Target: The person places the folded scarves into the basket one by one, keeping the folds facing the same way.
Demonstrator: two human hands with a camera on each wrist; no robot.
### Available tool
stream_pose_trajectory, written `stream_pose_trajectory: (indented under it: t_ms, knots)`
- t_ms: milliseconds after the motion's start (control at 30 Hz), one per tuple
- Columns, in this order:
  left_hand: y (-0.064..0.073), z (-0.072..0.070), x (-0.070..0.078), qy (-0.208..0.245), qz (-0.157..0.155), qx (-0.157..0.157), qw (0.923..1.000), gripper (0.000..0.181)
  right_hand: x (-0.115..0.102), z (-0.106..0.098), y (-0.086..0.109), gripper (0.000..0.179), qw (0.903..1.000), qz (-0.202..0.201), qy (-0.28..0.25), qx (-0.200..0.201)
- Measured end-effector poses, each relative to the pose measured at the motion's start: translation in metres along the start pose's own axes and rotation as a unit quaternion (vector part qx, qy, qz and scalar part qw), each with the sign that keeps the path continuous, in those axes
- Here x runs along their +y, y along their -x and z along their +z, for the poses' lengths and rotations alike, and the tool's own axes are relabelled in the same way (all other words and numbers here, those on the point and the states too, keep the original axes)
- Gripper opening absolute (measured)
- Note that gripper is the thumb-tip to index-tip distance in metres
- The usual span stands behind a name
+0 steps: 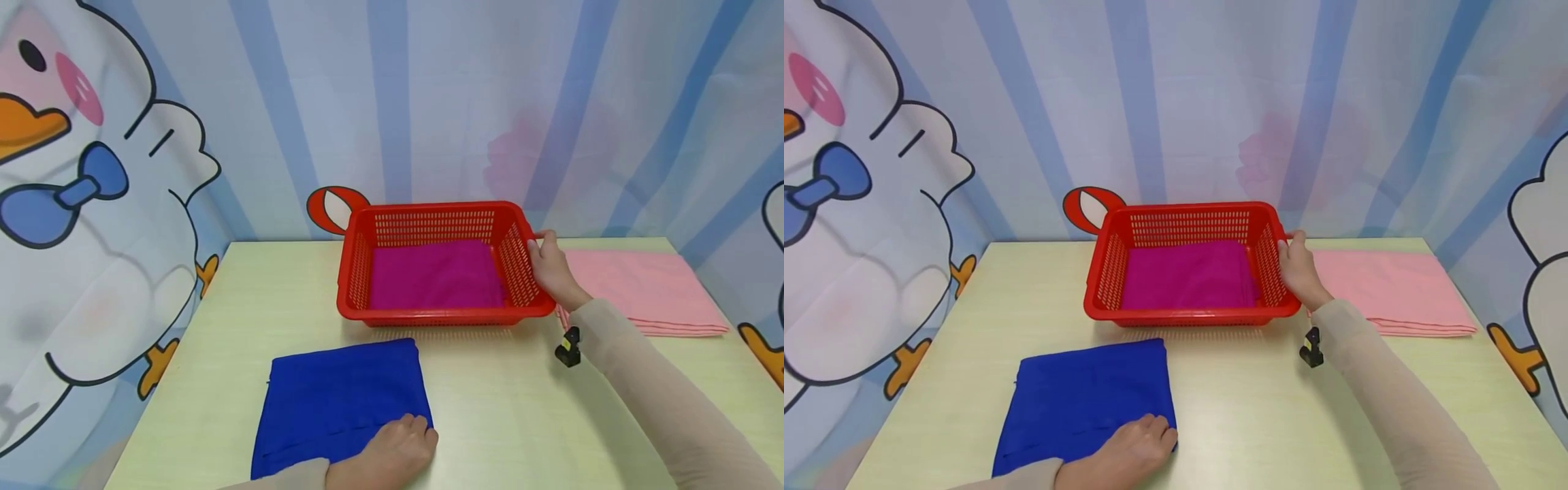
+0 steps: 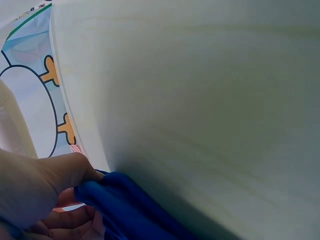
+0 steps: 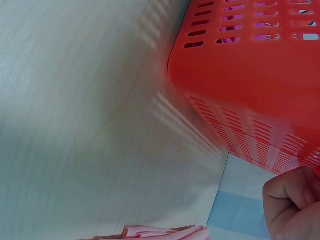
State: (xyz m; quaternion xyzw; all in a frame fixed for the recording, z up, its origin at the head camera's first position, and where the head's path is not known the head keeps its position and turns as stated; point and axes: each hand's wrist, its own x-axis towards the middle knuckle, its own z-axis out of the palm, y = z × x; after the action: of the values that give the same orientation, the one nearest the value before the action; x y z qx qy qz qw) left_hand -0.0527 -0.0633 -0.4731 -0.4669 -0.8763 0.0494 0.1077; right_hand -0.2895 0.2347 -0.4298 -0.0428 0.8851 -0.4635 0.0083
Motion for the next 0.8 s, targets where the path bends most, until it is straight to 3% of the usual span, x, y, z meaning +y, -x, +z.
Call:
stream_pose_trajectory:
  t_ms: [100,267,467,733,800]
  knots:
    - [-0.002,0.001,0.002,-0.005,0.006,0.014,0.9999,0.011,0.000,0.001,0.000,0.049,1.0000,0.002,-0.002,-0.001]
    - [-0.006,0.000,0.004,0.007,0.017,0.003,0.9998,0.012,-0.001,0.002,0.000,0.049,1.0000,-0.001,0.006,0.000]
    - [-0.012,0.000,0.008,0.005,0.029,0.017,0.9994,0.020,-0.003,0.002,0.001,0.048,0.9999,0.002,0.012,0.005]
    - [-0.021,0.000,0.017,0.008,0.037,0.019,0.9991,0.013,-0.002,0.000,0.001,0.049,0.9999,0.003,0.014,0.005]
    - [-0.023,0.001,0.019,-0.001,0.037,0.035,0.9987,0.012,-0.002,0.000,0.001,0.050,0.9999,0.004,0.012,0.004]
